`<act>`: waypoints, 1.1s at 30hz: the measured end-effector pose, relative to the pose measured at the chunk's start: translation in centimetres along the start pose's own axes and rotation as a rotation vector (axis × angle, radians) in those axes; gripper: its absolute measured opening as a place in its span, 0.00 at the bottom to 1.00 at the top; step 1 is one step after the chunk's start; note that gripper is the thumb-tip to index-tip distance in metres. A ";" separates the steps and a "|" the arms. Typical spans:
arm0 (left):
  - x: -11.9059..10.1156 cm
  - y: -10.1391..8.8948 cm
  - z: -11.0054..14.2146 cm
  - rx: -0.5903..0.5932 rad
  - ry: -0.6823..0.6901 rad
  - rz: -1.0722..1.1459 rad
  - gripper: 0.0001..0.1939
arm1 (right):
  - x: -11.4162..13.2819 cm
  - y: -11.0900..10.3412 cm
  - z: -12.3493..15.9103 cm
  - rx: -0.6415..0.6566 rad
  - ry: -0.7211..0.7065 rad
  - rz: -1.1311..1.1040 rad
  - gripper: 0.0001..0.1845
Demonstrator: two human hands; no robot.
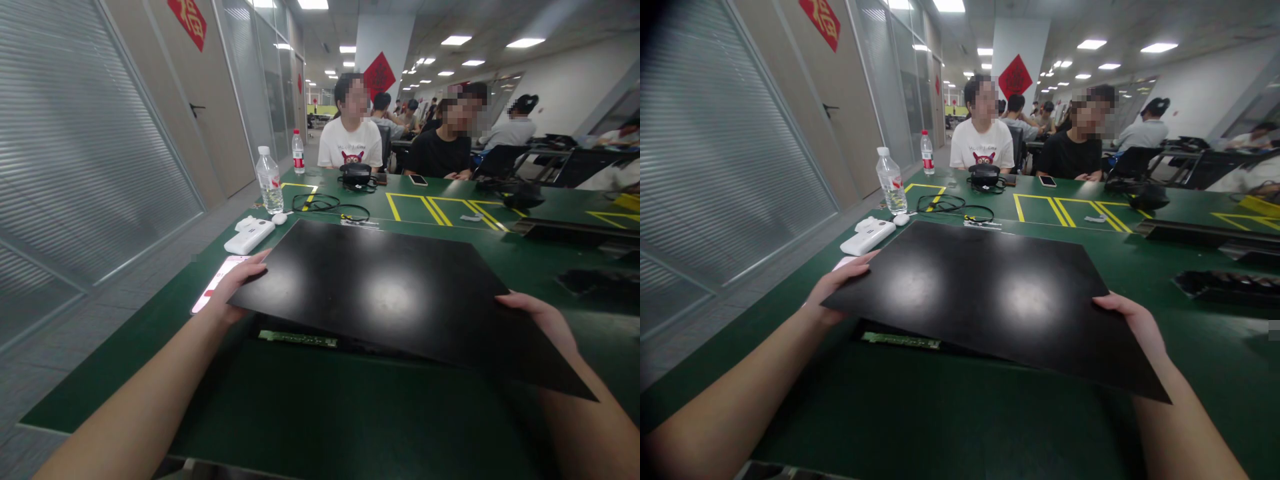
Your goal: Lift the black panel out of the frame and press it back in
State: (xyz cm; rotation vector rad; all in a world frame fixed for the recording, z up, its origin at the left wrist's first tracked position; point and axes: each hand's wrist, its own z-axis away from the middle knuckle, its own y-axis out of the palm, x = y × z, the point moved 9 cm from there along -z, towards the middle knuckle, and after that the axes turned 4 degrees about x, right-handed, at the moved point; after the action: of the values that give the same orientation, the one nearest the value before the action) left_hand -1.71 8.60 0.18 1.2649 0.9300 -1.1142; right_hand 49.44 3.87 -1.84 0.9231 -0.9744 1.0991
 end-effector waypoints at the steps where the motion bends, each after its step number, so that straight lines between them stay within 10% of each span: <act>1: -0.2 -0.4 -0.1 -0.030 0.017 0.014 0.25 | -0.9 0.5 0.0 0.025 0.097 -0.030 0.10; 11: -2.0 -1.0 0.7 -0.109 0.139 0.192 0.29 | -1.0 4.9 0.9 0.127 0.100 -0.015 0.17; 33: -2.4 -0.8 1.2 -0.173 0.232 0.114 0.20 | -0.8 1.8 -1.2 -0.056 -0.049 -0.091 0.22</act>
State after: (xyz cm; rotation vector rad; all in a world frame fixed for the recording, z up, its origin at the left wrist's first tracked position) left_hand -3.08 7.73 2.41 1.3039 1.0886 -0.7916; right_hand 47.74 5.16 -2.82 0.9435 -0.9895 0.9723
